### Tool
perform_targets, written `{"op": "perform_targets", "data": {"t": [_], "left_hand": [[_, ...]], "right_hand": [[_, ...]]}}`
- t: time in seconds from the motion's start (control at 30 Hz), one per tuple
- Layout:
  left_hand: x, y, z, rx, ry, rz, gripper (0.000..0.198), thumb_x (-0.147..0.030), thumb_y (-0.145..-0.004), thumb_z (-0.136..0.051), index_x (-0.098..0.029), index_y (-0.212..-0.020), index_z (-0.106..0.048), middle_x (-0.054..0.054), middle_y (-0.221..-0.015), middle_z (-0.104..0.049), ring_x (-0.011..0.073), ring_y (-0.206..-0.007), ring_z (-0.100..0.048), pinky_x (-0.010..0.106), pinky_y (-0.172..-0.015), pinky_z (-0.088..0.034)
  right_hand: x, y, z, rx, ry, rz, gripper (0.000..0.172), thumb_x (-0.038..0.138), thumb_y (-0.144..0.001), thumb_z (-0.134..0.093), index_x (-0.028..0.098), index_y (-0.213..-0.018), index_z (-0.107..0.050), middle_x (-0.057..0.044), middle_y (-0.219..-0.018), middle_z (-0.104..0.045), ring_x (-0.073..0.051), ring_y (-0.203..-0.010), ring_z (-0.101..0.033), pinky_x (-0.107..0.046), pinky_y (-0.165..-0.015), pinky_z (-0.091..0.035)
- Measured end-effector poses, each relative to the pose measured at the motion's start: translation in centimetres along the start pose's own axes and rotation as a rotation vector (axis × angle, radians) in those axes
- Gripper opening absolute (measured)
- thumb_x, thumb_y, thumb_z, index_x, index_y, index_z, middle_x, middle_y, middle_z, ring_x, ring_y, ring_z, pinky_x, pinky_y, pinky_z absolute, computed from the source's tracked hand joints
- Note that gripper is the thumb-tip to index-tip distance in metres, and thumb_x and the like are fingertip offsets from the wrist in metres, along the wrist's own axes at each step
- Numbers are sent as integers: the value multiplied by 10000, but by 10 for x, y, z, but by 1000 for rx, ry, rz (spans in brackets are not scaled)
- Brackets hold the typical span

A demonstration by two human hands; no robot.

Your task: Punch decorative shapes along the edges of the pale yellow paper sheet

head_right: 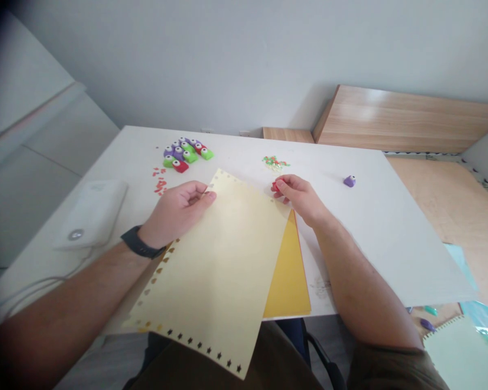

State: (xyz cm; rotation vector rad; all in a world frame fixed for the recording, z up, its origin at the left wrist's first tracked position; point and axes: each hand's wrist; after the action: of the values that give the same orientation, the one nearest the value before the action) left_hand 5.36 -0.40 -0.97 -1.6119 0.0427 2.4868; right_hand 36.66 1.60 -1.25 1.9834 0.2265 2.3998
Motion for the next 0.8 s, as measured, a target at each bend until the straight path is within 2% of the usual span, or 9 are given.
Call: {"op": "perform_targets", "data": {"t": [0.17, 0.53, 0.8], "left_hand": [[0, 0, 0, -1, -13, -3, 291, -494, -947, -680, -204, -934, -665, 5, -787, -692, 152, -644, -573, 258, -583, -413], [1, 0, 0, -4, -15, -9, 280, -488, -934, -681, -208, -934, -671, 18, -796, -711, 168, -657, -604, 262, -587, -443], [1, 0, 0, 1, -6, 0, 264, -468, -938, -689, -205, -953, -682, 20, -822, -727, 168, -670, -618, 263, -603, -449]], "right_hand": [[-4, -2, -1, -21, -40, -13, 424, 607, -869, -766, 222, -1021, -676, -76, -1101, -769, -195, -931, -722, -299, -718, -473], [-5, -5, -1, -81, 37, -18, 442, 611, -826, -789, 218, -992, -676, -74, -976, -756, -208, -899, -687, -303, -665, -471], [-2, -5, -2, -144, 57, 26, 420, 601, -852, -748, 221, -1009, -662, -82, -1074, -744, -198, -917, -686, -290, -644, -452]]}}
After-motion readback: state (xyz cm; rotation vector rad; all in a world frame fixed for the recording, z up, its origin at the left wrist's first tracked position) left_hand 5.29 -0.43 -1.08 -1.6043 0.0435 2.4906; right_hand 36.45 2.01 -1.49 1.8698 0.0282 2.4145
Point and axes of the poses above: each hand's wrist, its own y-axis away from the middle knuckle, its own z-axis out of the back of the hand, x = y × z
